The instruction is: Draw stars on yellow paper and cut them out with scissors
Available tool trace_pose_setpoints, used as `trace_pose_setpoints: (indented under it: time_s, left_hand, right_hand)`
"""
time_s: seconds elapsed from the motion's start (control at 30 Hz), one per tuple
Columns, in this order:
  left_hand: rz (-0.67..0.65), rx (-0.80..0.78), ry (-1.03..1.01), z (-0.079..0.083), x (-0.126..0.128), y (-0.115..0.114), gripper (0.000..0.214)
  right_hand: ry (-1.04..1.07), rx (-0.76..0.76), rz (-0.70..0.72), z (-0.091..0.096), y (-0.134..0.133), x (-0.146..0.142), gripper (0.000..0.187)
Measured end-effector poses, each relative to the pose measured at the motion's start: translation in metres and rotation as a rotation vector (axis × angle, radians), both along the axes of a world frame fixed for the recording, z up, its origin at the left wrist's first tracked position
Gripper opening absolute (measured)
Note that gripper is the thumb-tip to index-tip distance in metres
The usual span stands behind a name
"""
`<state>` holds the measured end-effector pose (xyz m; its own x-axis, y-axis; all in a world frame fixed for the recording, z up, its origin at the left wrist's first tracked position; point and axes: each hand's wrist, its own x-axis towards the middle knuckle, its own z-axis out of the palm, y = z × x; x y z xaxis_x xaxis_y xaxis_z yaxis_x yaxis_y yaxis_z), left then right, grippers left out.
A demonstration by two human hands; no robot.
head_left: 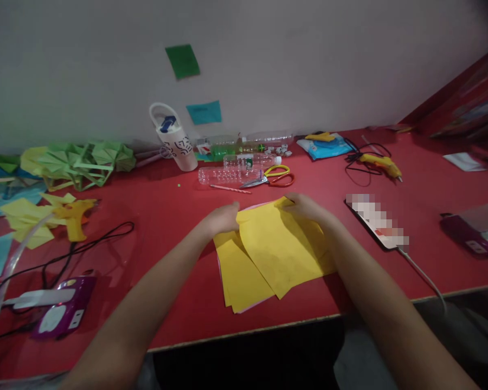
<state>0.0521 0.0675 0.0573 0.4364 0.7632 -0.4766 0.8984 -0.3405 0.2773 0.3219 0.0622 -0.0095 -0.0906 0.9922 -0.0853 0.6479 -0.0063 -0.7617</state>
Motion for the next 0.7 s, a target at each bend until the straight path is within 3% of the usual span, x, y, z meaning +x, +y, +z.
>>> trace_pose_setpoints:
  time_s: [0.17,0.3,0.47,0.53,0.6,0.7]
  left_hand:
    - [0.038,-0.106,-0.162,0.000,0.002,0.013,0.024]
    - [0.077,-0.330,-0.381,0.001,0.005,0.019,0.030]
    - [0.219,-0.480,-0.603,-0.005,-0.009,-0.012,0.048]
    - [0.300,-0.449,-0.693,-0.007,-0.028,-0.035,0.055]
    - [0.500,-0.336,-0.860,-0.008,-0.054,-0.062,0.058]
    - [0.807,0.004,-0.882,-0.011,-0.100,-0.105,0.057]
  right_hand:
    - [0.063,-0.018,0.024,0.005,-0.005,0.001,0.016]
    - [0.158,-0.073,0.052,0.012,-0.014,0.002,0.019]
    - [0.297,-0.098,0.026,0.020,-0.025,0.004,0.027]
    - [0.369,-0.092,0.007,0.025,-0.030,0.004,0.030]
    - [0.535,-0.054,-0.059,0.028,-0.033,0.003,0.027]
    - [0.764,-0.060,-0.142,0.029,-0.034,-0.004,0.026]
